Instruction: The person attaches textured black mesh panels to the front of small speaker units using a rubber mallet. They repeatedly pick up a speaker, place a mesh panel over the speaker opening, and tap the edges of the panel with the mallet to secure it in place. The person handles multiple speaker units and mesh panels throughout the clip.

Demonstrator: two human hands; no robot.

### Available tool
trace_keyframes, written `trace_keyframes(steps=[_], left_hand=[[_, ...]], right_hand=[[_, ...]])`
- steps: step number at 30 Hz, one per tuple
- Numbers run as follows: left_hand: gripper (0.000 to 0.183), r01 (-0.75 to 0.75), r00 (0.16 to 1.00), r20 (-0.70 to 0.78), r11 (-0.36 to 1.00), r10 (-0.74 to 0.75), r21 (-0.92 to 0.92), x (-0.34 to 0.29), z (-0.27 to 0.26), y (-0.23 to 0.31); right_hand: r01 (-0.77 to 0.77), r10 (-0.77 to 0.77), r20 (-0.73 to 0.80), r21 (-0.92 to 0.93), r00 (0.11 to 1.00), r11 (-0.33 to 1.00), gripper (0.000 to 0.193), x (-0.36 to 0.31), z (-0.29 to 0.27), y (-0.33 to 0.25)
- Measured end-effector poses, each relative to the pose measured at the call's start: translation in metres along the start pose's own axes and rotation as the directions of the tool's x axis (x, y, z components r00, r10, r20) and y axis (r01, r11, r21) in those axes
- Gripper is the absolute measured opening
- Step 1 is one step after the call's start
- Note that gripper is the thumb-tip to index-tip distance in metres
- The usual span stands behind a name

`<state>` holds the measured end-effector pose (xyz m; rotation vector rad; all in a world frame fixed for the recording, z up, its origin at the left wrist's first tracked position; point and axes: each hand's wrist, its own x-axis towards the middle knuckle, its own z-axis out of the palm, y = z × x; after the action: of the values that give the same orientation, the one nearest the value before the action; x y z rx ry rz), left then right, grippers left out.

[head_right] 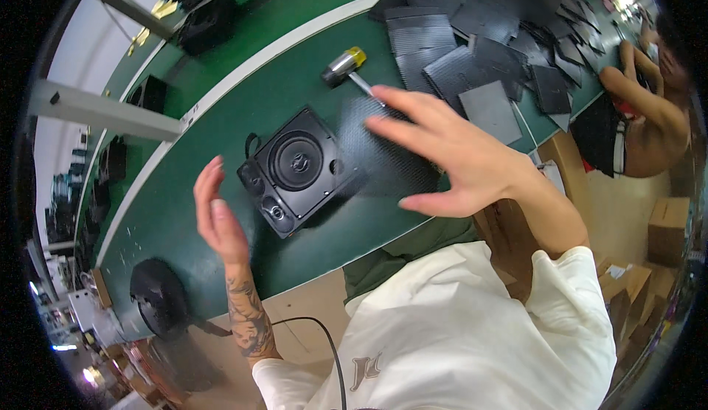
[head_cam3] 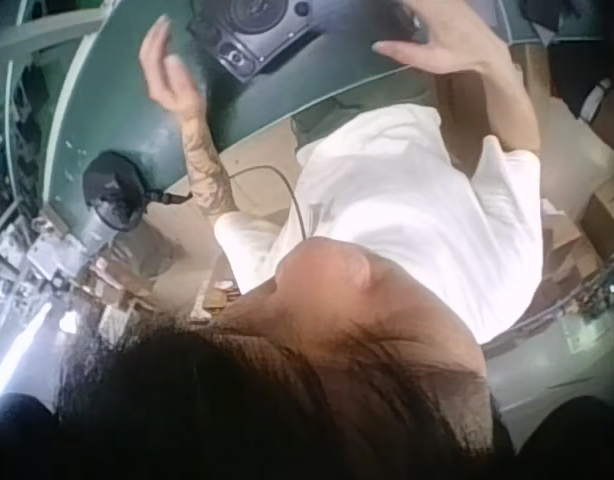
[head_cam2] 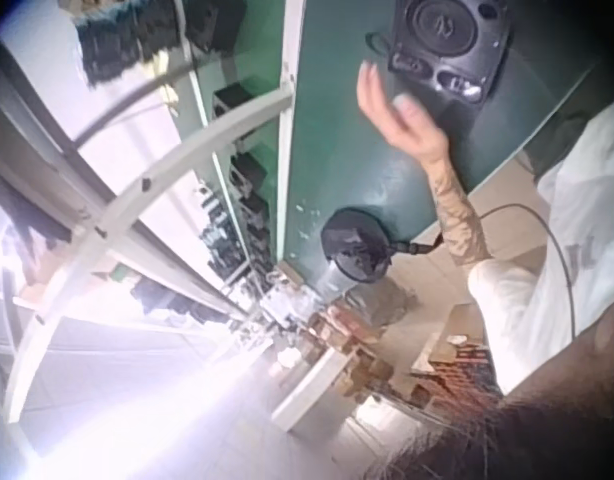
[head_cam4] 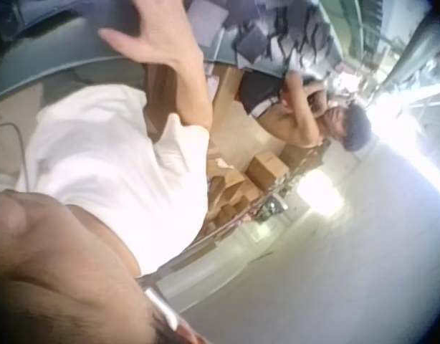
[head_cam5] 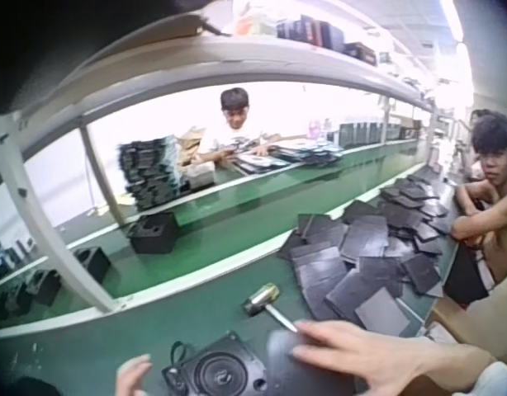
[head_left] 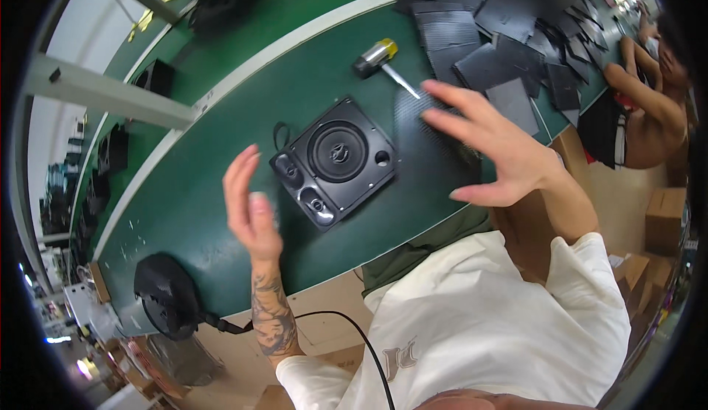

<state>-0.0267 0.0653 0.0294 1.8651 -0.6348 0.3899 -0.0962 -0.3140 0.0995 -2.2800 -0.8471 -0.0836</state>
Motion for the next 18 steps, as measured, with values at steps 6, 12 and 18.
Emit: trace_keyframes(steps=[6,12,18], left_hand=[[0.086,-0.026,0.946,0.325,0.995,-0.006,0.094,-0.006,0.005,-0.002],[0.091,-0.026,0.974,0.225,0.991,-0.005,0.132,-0.013,0.007,-0.005],[0.087,0.121,0.934,0.342,0.992,-0.101,-0.036,-0.017,0.008,0.007]], right_hand=[[0.01,-0.011,-0.008,-0.087,1.0,0.996,0.086,0.063,0.027,-0.024],[-0.118,0.119,-0.011,-0.227,0.993,0.967,0.085,0.071,0.039,-0.027],[-0.061,0.064,0.001,-0.277,0.998,0.959,0.077,0.066,0.049,-0.041]])
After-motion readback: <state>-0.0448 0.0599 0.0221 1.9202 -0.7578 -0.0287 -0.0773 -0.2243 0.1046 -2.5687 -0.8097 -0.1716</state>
